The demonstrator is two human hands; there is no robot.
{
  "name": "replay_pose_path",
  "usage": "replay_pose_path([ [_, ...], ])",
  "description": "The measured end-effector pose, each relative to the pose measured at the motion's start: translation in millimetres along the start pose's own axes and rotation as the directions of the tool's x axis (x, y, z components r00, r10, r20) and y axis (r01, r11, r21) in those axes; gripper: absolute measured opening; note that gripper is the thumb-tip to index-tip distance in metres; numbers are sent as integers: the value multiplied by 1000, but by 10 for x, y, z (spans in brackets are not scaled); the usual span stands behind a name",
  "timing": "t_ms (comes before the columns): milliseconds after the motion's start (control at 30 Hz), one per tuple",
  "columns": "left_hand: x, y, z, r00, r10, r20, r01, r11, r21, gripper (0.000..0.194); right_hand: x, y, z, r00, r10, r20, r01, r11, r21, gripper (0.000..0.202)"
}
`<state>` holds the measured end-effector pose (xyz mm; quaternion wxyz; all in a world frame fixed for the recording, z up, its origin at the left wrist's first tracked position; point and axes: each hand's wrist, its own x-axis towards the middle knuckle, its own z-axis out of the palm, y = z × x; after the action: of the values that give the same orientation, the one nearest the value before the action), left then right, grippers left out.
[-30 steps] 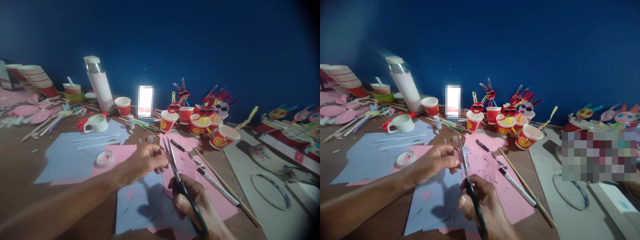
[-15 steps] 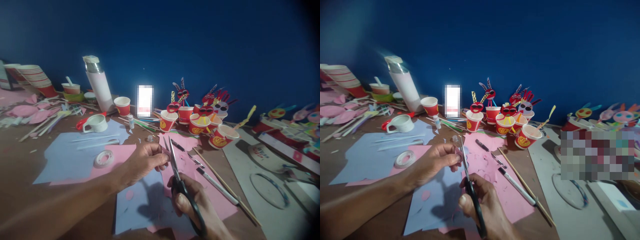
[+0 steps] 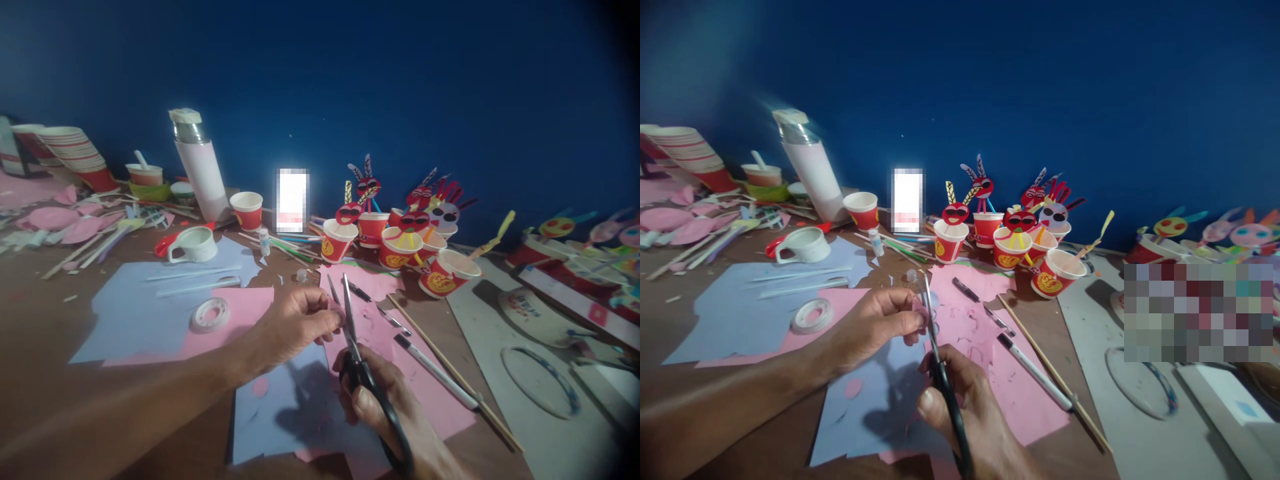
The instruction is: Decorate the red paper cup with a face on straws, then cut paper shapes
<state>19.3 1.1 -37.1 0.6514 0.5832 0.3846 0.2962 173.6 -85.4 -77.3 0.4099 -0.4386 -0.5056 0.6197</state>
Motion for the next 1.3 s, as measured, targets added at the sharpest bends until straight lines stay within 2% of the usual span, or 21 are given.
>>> replay_pose_path([
  [167,1,-34,-17,999,23,24,-23,1000,11,9,6,18,0,1000,-16,-21,16,1000,-9,41],
  [733,11,49,-55,999,-39,34,38,998,40,9,4,1,-8,999,20,-33,-22,999,-43,44],
  [867,3,59,-59,998,-50,45,47,997,62,15,9,13,-6,998,11,-55,-13,999,-33,43],
  [1000,-3,50,-42,997,-48,67,48,999,6,20,7,9,5,995,-3,-99,2,1000,-15,42],
  [1300,-58,-1,57,998,-18,58,24,993,-112,13,8,-7,-8,996,-29,-85,27,999,-19,41],
])
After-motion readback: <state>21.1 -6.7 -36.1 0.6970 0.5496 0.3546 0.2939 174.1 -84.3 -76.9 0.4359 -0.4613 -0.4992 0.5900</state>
